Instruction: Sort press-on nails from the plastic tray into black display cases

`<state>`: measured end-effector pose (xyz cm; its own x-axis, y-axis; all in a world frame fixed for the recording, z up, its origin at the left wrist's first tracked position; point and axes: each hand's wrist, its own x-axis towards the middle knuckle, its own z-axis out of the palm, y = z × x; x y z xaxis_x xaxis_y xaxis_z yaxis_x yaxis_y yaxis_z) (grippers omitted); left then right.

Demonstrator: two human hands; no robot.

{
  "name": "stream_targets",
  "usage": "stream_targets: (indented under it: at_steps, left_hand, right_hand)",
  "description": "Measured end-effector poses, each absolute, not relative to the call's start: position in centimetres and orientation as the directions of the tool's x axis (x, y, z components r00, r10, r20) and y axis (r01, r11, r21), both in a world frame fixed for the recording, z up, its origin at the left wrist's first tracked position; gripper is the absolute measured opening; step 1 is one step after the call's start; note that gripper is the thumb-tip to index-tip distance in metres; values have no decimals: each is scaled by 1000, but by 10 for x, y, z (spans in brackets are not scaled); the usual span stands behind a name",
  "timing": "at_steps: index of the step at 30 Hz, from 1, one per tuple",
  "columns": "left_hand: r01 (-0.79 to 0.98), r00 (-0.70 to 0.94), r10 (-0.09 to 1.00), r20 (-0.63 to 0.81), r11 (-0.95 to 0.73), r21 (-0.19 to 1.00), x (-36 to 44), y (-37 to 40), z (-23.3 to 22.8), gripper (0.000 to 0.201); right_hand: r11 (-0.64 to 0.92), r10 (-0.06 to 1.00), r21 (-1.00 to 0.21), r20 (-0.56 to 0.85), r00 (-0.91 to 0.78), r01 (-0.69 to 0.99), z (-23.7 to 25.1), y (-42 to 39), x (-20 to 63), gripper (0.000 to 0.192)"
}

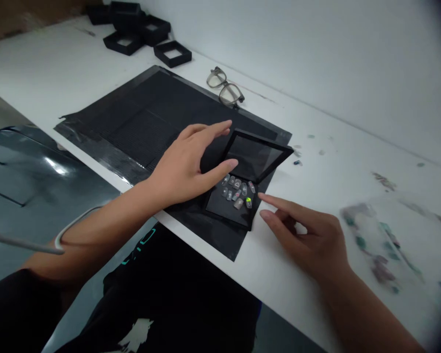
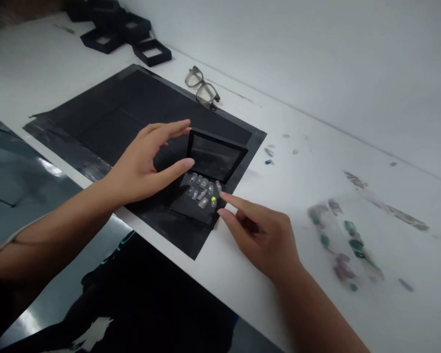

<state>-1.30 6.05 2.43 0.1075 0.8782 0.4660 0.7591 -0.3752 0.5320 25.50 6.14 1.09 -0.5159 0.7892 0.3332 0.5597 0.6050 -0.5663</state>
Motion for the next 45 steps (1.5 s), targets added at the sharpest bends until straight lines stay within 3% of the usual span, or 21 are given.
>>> stream_targets:
  at_steps: [5, 11, 16, 19, 22, 27, 30, 39, 45]
  left_hand:
    - [715, 159, 856, 493, -444, 540, -8, 86, 21, 50]
    - [672, 200, 781, 592, -549, 497, -14, 78, 17, 25]
    - [587, 349, 695, 629, -685, 432, -20, 56, 15, 16]
    - [513, 537, 644, 545, -762, 395, -22, 44, 12, 21]
    - [575, 614, 657, 438, -752, 322, -21, 34, 10, 40]
    - [630, 639, 658, 397, -745, 220, -16, 27, 7, 70]
    - [657, 653, 663, 367, -736, 162, -14, 27, 5, 74]
    - [809, 521, 818, 244, -564, 164, -14, 11, 7, 51]
    - [983, 93, 966, 241, -128, 133, -45, -9, 17, 62]
  right_hand:
    - [514, 858, -607, 356, -370, 607, 16, 57, 252, 29]
    - [555, 831, -596, 430, -353, 581, 19, 46, 245, 68]
    - [667, 742, -453, 477, -471, 592, 21, 46, 249, 56]
    - [774, 632, -352, 479, -609, 526, 19, 48, 252, 34]
    - [849, 528, -308, 446, -722, 430, 15, 49, 254, 19]
    - [786, 594, -459, 372, -714, 415, 8, 51, 253, 22]
    - [714, 665, -530, 305, -682, 458, 6, 51, 251, 26]
    - [731, 658, -476, 300, -690, 489, 1, 50, 253, 37]
    - [718, 669, -478, 271, -692, 506, -18, 60, 264, 48]
